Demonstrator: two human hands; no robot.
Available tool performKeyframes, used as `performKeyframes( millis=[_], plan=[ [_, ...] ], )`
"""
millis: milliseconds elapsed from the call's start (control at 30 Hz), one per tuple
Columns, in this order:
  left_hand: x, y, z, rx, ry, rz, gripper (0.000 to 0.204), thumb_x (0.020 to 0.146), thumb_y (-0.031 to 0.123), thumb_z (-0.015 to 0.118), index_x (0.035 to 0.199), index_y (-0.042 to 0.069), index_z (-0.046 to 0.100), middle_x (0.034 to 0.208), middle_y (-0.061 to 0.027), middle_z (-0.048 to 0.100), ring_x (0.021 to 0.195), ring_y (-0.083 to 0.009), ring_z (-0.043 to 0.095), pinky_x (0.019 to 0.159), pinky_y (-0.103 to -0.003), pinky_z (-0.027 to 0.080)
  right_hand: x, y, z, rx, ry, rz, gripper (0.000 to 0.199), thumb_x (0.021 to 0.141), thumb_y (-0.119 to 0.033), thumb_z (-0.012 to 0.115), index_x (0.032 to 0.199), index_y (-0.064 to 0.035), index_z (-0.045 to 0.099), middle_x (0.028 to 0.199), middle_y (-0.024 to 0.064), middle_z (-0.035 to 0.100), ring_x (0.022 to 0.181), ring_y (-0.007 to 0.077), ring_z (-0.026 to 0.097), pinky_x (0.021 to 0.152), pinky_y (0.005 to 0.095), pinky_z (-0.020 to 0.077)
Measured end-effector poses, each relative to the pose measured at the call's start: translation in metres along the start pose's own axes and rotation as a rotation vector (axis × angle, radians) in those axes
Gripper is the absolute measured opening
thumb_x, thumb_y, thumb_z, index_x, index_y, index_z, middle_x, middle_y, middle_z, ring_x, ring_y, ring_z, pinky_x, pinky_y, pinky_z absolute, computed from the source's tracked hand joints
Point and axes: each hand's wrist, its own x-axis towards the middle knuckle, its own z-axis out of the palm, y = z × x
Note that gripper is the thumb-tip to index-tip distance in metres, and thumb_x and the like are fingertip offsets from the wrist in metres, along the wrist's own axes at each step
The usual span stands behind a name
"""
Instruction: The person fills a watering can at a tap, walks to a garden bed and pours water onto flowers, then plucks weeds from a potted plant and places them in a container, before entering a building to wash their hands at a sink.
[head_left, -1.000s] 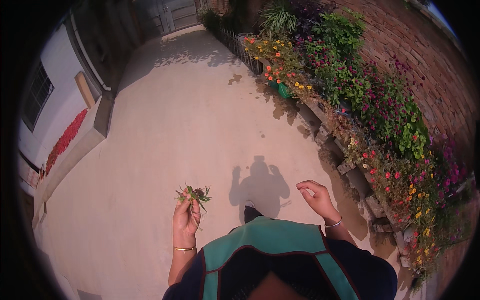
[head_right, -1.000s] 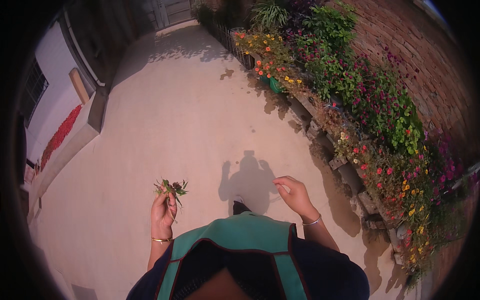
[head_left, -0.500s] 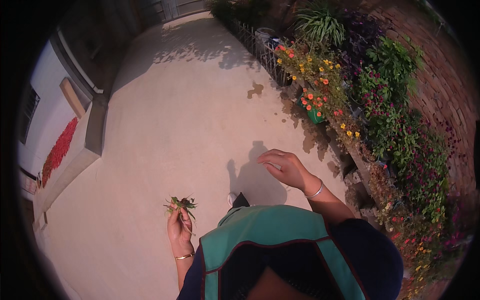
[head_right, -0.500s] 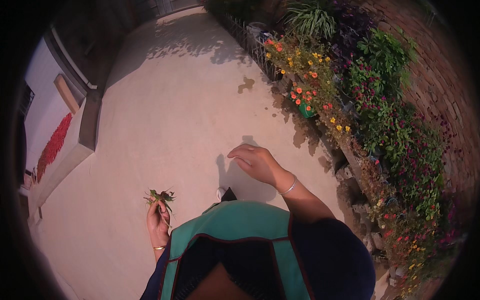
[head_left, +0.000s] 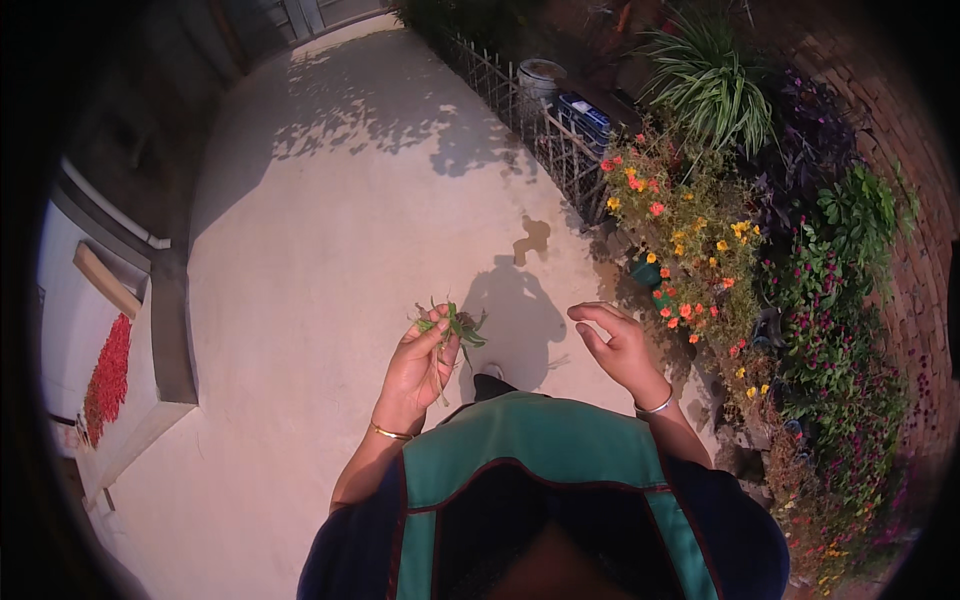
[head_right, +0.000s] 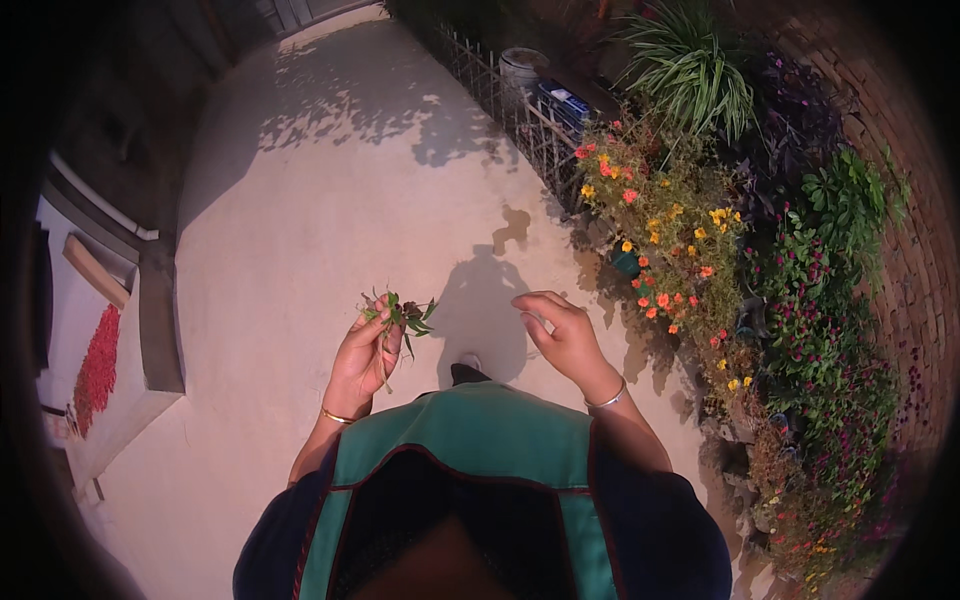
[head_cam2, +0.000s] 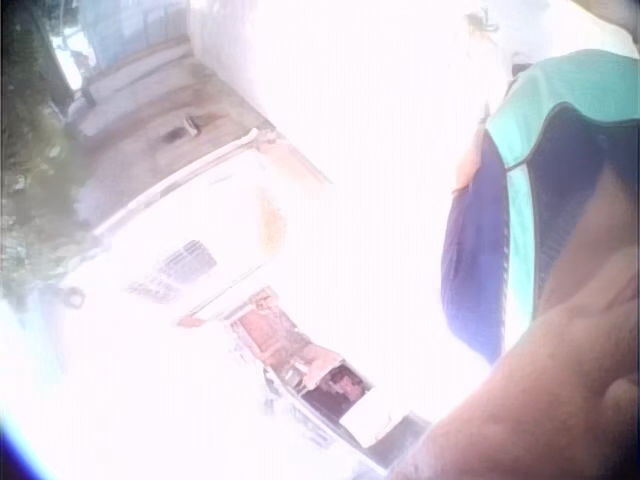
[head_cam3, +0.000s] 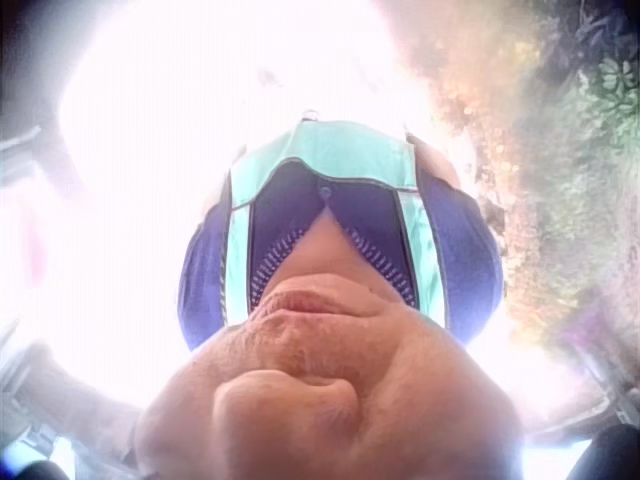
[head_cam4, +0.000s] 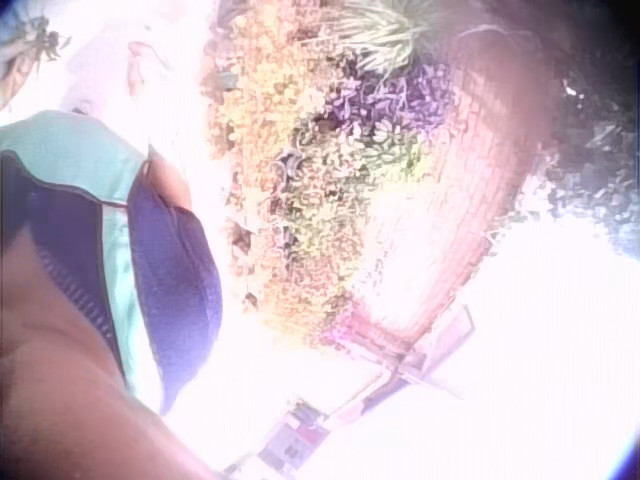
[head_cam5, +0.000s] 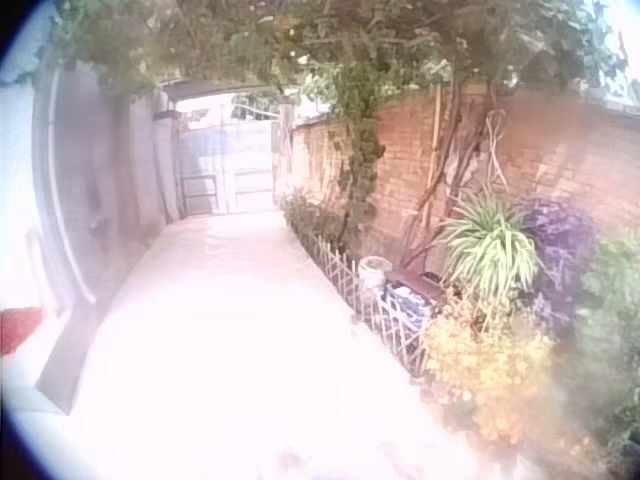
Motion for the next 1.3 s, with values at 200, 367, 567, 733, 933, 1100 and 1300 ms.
performKeyframes(
  millis=[200,367,567,733,933,1100,1300],
  plan=[
    [0.144,0.157,-0.030,-0.009,0.171,0.211,0.016,0.088,-0.003,0.048,0.103,0.000,0.053,0.096,-0.0046,0.060,0.085,-0.0114,0.061,0.077,-0.023,0.055,0.273,0.034,0.060,-0.012,-0.190,-0.227,0.021,0.078,0.001,0.058,0.099,-0.0029,0.062,0.099,0.0104,0.063,0.089,0.0242,0.061,0.077,0.0309,0.0489],
    [0.277,0.267,-0.096,-0.120,0.404,0.451,0.020,0.088,-0.004,0.047,0.108,-0.002,0.052,0.100,-0.0075,0.060,0.088,-0.0144,0.061,0.077,-0.024,0.055,0.458,0.121,0.098,-0.009,-0.174,-0.265,0.021,0.078,-0.001,0.057,0.098,-0.0045,0.061,0.098,0.0100,0.062,0.088,0.0258,0.061,0.075,0.0311,0.0495],
    [0.534,0.380,-0.065,-0.034,0.301,0.230,0.022,0.088,-0.004,0.045,0.109,-0.003,0.051,0.101,-0.0094,0.059,0.086,-0.0151,0.061,0.078,-0.025,0.055,0.628,0.223,0.098,0.032,-0.101,-0.012,0.019,0.077,0.003,0.059,0.096,-0.0011,0.060,0.095,0.0117,0.063,0.088,0.0262,0.061,0.077,0.0308,0.0485],
    [0.775,0.435,0.042,0.270,0.031,-0.017,0.019,0.088,-0.002,0.049,0.106,0.001,0.053,0.104,-0.0069,0.059,0.100,-0.0164,0.058,0.083,-0.022,0.052,0.759,0.314,0.065,-0.127,0.149,0.069,0.019,0.078,0.001,0.058,0.097,-0.0015,0.061,0.095,0.0116,0.062,0.085,0.0251,0.061,0.076,0.0290,0.0484],
    [1.039,0.435,0.065,0.252,-0.017,-0.254,0.020,0.089,0.001,0.047,0.109,0.001,0.051,0.101,-0.0032,0.056,0.094,-0.0107,0.056,0.083,-0.021,0.047,0.894,0.470,0.052,-0.107,0.308,0.316,0.017,0.079,0.004,0.061,0.096,0.0000,0.062,0.094,0.0103,0.064,0.086,0.0176,0.062,0.076,0.0270,0.0488],
    [1.218,0.452,0.077,0.906,-0.161,-0.132,0.022,0.090,0.003,0.046,0.112,-0.002,0.048,0.099,-0.0058,0.054,0.094,-0.0111,0.052,0.082,-0.020,0.042,1.060,0.595,0.038,0.268,0.323,0.491,0.018,0.087,0.000,0.052,0.104,0.0013,0.059,0.097,0.0090,0.062,0.091,0.0150,0.059,0.081,0.0257,0.0470],
    [1.430,0.496,0.096,0.331,-0.037,-0.451,0.025,0.091,0.002,0.042,0.116,-0.002,0.047,0.101,-0.0093,0.056,0.094,-0.0129,0.055,0.082,-0.021,0.047,1.208,0.762,0.024,0.875,0.589,0.768,0.024,0.090,-0.010,0.049,0.111,0.0016,0.054,0.100,0.0097,0.061,0.094,0.0175,0.059,0.084,0.0295,0.0467]
  ],
)
